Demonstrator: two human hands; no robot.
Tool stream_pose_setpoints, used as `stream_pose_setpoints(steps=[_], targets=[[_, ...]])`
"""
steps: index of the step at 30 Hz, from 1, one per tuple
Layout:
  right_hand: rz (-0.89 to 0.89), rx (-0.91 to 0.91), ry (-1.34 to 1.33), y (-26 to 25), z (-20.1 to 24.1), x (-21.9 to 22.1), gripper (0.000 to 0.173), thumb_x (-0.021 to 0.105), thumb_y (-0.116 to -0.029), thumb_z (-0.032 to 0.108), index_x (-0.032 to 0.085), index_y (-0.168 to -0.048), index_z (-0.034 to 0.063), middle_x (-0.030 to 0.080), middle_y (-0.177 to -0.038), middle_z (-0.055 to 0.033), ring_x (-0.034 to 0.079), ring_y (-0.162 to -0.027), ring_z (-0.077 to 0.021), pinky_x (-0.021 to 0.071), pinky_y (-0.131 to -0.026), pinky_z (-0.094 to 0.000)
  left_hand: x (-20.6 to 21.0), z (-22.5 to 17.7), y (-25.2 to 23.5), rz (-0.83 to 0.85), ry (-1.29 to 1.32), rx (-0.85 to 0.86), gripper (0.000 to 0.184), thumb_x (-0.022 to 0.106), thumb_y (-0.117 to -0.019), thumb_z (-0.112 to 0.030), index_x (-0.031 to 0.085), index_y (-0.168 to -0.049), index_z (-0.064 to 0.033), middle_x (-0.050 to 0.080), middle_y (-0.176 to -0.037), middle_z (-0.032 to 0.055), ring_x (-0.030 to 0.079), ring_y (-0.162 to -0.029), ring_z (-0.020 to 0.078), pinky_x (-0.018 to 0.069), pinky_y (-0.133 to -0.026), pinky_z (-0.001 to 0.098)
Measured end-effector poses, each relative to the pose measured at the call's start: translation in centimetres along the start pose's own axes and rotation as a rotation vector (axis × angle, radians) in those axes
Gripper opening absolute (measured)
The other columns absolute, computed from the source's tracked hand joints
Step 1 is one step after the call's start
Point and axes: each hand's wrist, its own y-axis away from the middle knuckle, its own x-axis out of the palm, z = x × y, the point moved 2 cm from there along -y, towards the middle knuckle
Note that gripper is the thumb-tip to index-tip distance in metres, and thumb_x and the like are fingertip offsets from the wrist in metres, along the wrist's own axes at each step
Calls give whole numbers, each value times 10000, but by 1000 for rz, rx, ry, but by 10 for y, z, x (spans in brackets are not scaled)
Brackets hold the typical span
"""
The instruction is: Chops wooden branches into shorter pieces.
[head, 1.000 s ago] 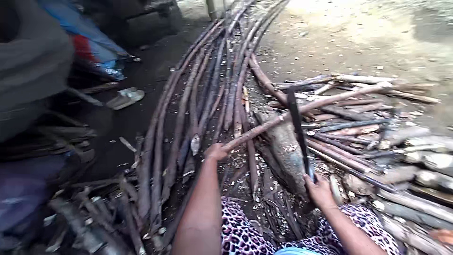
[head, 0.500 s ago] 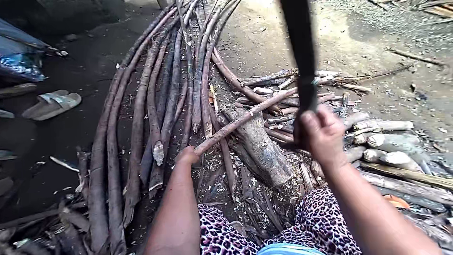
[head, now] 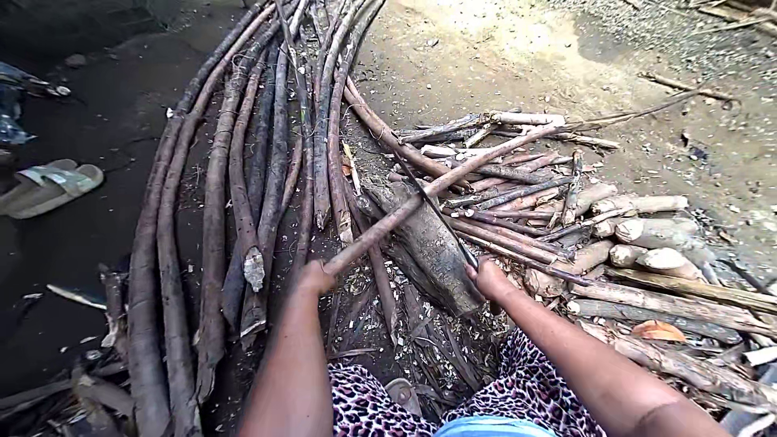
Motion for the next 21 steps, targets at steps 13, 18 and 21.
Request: stream_pose_setpoints(steps=[13, 18, 21], targets=[[68, -35, -617, 17, 42, 49, 348, 414, -1129, 328, 505, -1265, 21, 504, -738, -58, 522, -503, -152, 516, -509, -314, -39, 51, 18, -265, 190, -52, 637, 925, -792, -326, 666, -1295, -33, 652, -1282, 291, 588, -1259, 474, 419, -1068, 686], [-185, -132, -405, 18, 25, 46, 405, 522, -1083, 297, 597, -1286, -44, 669, -1017, -206, 672, -883, -291, 541, -862, -470, -23, 28, 9, -170, 10, -7, 630, 814, -888, -464, 639, -1358, -83, 649, -1321, 265, 587, -1285, 454, 421, -1070, 680], [-274, -239, -543, 43, 30, 20, 339, 511, -1090, 278, 613, -1164, -37, 574, -757, -81, 573, -578, -160, 542, -603, -355, -28, 27, 4, -166, 20, -4, 577, 848, -863, -415, 675, -1298, -77, 667, -1277, 265, 597, -1257, 461, 421, -1056, 694]])
